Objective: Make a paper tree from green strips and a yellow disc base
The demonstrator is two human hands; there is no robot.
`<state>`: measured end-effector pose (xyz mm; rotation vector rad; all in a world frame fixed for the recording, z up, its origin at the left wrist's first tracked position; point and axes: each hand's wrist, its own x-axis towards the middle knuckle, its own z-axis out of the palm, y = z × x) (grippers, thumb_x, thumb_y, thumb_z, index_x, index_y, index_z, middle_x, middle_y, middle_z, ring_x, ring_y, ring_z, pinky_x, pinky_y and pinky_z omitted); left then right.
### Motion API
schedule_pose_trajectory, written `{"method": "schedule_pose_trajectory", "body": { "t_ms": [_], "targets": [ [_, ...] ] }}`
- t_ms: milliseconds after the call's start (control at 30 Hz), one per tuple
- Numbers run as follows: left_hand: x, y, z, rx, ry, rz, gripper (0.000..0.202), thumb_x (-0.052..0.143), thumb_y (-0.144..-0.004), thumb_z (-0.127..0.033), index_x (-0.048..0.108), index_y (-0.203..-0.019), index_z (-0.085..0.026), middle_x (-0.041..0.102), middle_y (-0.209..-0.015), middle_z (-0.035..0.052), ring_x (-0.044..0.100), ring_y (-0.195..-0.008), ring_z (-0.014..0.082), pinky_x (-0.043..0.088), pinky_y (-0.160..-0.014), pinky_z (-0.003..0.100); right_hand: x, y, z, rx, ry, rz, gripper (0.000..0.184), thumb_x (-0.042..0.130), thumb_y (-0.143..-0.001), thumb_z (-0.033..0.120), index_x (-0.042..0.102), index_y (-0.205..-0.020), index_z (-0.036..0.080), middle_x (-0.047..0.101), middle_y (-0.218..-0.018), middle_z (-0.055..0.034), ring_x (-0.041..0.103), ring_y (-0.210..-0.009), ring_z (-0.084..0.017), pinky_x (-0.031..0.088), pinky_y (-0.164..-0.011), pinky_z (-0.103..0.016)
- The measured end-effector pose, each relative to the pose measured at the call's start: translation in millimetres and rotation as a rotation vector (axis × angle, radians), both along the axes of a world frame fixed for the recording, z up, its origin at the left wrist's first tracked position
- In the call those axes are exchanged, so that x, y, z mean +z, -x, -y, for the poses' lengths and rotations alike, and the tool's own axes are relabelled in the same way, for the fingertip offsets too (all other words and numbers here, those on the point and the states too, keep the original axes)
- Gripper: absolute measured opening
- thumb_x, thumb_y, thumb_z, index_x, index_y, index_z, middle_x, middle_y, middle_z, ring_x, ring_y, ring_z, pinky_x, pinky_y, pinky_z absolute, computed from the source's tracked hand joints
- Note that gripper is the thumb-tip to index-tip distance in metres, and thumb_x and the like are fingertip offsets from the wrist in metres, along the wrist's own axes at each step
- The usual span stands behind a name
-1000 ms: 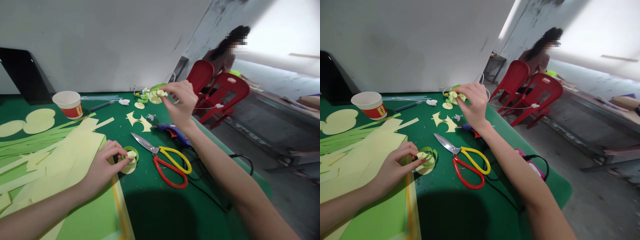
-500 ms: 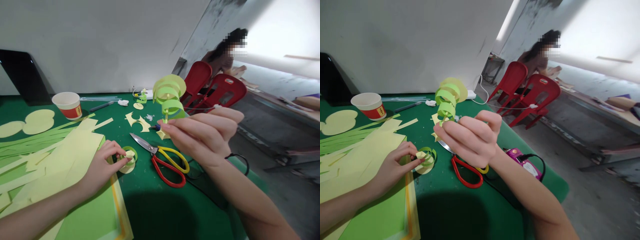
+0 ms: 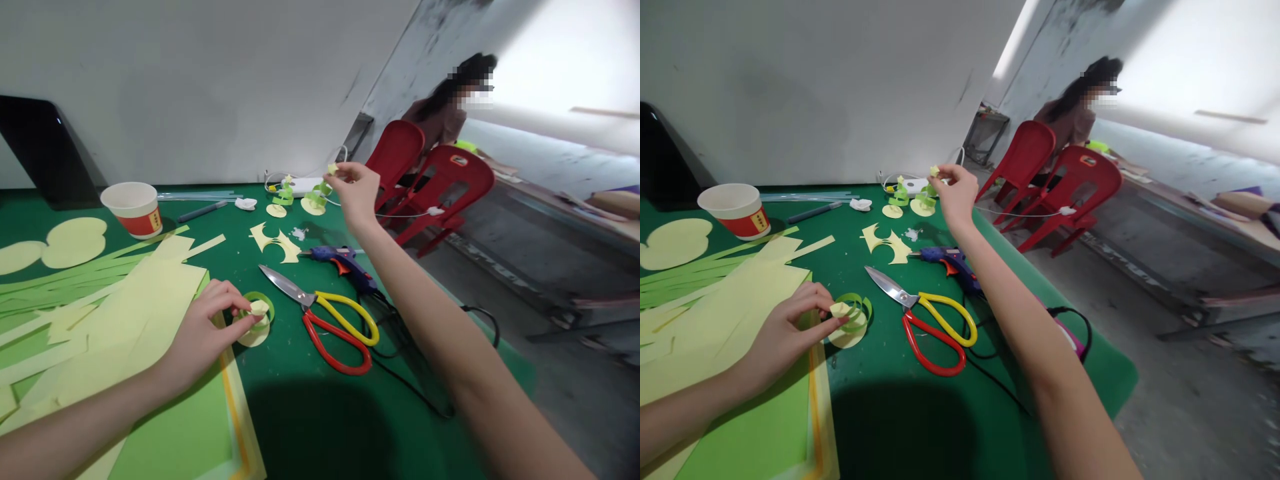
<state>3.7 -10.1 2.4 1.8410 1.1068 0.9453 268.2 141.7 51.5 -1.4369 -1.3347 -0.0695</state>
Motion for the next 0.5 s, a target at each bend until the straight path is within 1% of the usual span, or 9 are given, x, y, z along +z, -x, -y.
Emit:
{"method": "schedule_pose_trajectory", "body": {
  "t_ms": [67,100,167,233,333,500],
  "targets": [
    [0.6,-0.2,0.2,0.003,-0.006,0.000,0.016,0.061,-0.074,-0.032,0.060,-0.065,-0.020,0.054,-0.073,0.0011,0.048,-0.072,0.0174,0.036,-0.064,0.031,-11.4,-5.4,-23.2,-0.016,0.099,-0.041,0.014,0.062,-0.077,0.024,0.063,-0.085,0.012,0.064,-0.079,-0.0025,0.060,-0.074,-0.015,0.048,-0.074,-0.034],
    [0.9,-0.2,0.3,0.003,-0.007,0.000,0.016,0.061,-0.075,-0.032,0.060,-0.064,-0.019,0.054,-0.072,0.0011,0.048,-0.072,0.0173,0.036,-0.064,0.031,-17.3,-7.2,-32.2,-0.026,0.142,-0.055,0.018,0.060,-0.080,0.026,0.061,-0.091,0.011,0.063,-0.086,-0.0035,0.060,-0.078,-0.014,0.049,-0.075,-0.034],
    [1.4,0.0,0.5,0.001,-0.004,0.000,0.017,0.061,-0.075,-0.032,0.060,-0.063,-0.019,0.054,-0.072,0.0012,0.048,-0.072,0.0174,0.036,-0.064,0.031,-28.2,-9.5,-45.3,-0.045,0.217,-0.079,0.026,0.053,-0.086,0.031,0.056,-0.104,0.013,0.060,-0.102,-0.0060,0.059,-0.088,-0.016,0.050,-0.078,-0.036],
    [1.6,0.4,0.7,-0.003,0.001,0.002,0.016,0.061,-0.075,-0.032,0.060,-0.064,-0.019,0.054,-0.072,0.0013,0.048,-0.073,0.0177,0.037,-0.064,0.031,-37.2,-10.7,-53.8,-0.059,0.267,-0.096,0.030,0.051,-0.087,0.032,0.053,-0.112,0.014,0.057,-0.111,-0.0075,0.058,-0.095,-0.017,0.050,-0.080,-0.038],
    [0.8,1.0,0.7,-0.006,0.003,-0.001,0.016,0.061,-0.075,-0.032,0.061,-0.065,-0.020,0.054,-0.072,0.0011,0.048,-0.073,0.0176,0.037,-0.065,0.031,-46.3,-11.3,-61.5,-0.063,0.306,-0.107,0.032,0.051,-0.087,0.032,0.052,-0.114,0.015,0.056,-0.113,-0.0080,0.057,-0.097,-0.018,0.050,-0.081,-0.039],
    [-0.5,0.7,0.2,-0.011,-0.003,-0.007,0.014,0.061,-0.076,-0.030,0.061,-0.066,-0.020,0.054,-0.073,0.0007,0.048,-0.073,0.0174,0.036,-0.065,0.031,-54.7,-10.8,-68.1,-0.024,0.339,-0.094,0.032,0.051,-0.087,0.032,0.052,-0.114,0.015,0.055,-0.114,-0.0080,0.057,-0.097,-0.018,0.050,-0.081,-0.039]
  ]
}}
